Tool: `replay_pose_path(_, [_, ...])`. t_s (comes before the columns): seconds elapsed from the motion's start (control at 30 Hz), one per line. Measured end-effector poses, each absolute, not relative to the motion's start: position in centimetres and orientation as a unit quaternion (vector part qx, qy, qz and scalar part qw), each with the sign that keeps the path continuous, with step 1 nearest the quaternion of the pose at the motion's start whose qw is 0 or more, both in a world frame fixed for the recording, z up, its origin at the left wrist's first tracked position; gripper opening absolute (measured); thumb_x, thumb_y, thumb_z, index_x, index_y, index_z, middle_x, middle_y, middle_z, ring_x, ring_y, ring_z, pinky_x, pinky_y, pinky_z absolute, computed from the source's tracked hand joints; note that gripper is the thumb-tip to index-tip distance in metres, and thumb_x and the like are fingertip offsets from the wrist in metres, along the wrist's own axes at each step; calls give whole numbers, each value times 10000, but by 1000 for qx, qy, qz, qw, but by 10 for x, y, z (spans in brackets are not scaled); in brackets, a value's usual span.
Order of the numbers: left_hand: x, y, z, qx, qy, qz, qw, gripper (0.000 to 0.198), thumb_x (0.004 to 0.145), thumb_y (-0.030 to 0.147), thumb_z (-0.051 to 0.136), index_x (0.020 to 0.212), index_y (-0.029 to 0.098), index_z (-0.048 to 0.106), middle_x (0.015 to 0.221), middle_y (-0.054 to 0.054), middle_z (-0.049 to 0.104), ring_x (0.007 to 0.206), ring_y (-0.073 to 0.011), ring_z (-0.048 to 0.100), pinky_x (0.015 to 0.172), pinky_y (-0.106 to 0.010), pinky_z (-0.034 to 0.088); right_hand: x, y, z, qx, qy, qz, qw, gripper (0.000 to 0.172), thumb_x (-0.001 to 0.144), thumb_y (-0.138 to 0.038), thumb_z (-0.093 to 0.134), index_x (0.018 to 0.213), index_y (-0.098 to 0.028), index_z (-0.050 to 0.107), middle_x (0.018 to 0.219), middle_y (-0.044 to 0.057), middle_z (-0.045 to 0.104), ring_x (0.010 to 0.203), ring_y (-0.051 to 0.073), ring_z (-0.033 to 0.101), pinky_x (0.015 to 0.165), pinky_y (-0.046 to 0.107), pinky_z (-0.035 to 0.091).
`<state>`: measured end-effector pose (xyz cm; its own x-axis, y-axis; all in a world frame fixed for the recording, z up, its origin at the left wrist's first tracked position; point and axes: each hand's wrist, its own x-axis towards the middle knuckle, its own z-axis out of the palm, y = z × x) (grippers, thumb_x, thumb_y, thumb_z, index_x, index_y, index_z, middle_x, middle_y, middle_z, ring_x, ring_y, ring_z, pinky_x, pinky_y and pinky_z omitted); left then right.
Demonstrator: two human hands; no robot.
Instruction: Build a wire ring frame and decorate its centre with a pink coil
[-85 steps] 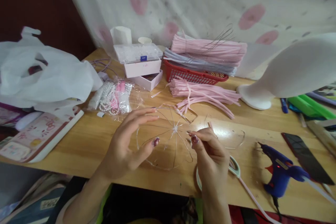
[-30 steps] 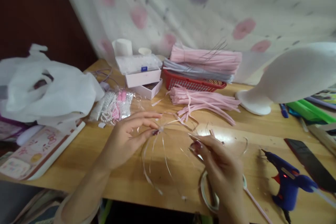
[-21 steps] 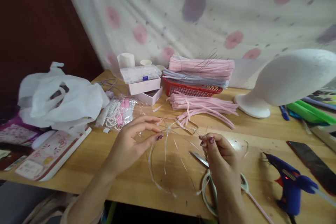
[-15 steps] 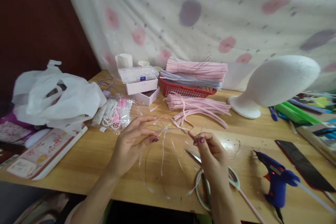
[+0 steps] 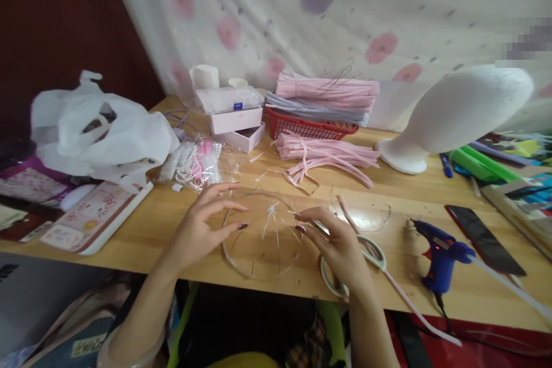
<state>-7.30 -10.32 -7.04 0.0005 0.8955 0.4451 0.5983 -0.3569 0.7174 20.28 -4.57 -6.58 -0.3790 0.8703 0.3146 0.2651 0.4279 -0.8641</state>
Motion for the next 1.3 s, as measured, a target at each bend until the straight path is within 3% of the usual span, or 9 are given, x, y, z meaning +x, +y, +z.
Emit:
replay_pose_path(0.1, [-84,-116,-69,636,570,489,179,129,883,309,731,1000,258,753,1295,-77,666,1270,-269,603,1116,-512,463,219,-49,-66,-427,-705,353,443,182,851,-333,756,1014,-258,785,1023,61,801,973,245,748,851,385,594])
replay_pose_path(0.23, [-90,-123,-70,530,603,565,190,206,949,395,637,914,232,758,1083,-55,752,1090,-240,700,997,-418,570,238,-48,-66,-505,-602,295,545,152,807,-372,803,837,-226,778,839,59,804,766,234,756,680,350,599])
replay_pose_path(0.43, [-72,-114,-69,559,611,529,186,189,972,348,611,1064,252,744,1149,-47,750,1123,-230,683,1065,-419,525,227,-39,-59,-512,-657,261,487,390,905,-417,688,572,-219,644,556,-6,672,572,158,657,632,288,524])
replay_pose_path(0.63, [-50,-93,-58,633,556,499,204,248,1031,287,498,1200,259,678,1299,-79,655,1280,-224,576,1120,-425,451,199,-32,-52,-442,-732,297,425,178,976,-326,591,1071,-253,722,936,34,776,887,201,735,815,345,555])
replay_pose_path(0.8, [-64,-89,-60,592,598,506,187,251,1041,311,468,1190,238,656,1285,-66,669,1264,-217,588,1136,-399,436,207,-19,-50,-489,-721,261,417,106,922,-315,678,880,-239,738,753,-6,748,689,174,701,733,332,546])
replay_pose_path(0.93, [-82,-97,-61,598,622,468,193,152,980,272,589,1081,227,694,1121,-47,733,1096,-200,680,1017,-349,529,219,-11,-50,-503,-727,252,395,208,900,-282,713,701,-226,687,637,-35,714,590,155,672,788,364,542])
replay_pose_path(1.03, [-88,-102,-63,643,605,436,175,152,924,200,662,1067,218,708,1064,-39,756,1019,-188,713,933,-319,572,219,-8,-54,-480,-751,266,367,41,892,-282,724,877,-251,748,836,-2,787,772,198,738,829,379,558])
replay_pose_path(1.13, [-87,-99,-70,666,596,430,126,201,899,185,709,1099,204,717,1089,-56,769,1017,-195,729,933,-325,584,211,-8,-61,-409,-801,254,357,235,874,-218,757,1102,-277,742,1070,35,793,994,217,736,897,375,566])
replay_pose_path(1.3, [-79,-84,-86,668,609,417,92,159,908,130,683,1029,210,748,978,-39,805,868,-184,764,812,-295,611,197,-7,-72,-356,-829,201,381,282,895,-44,685,1083,-251,720,1016,48,796,945,188,735,831,347,584])
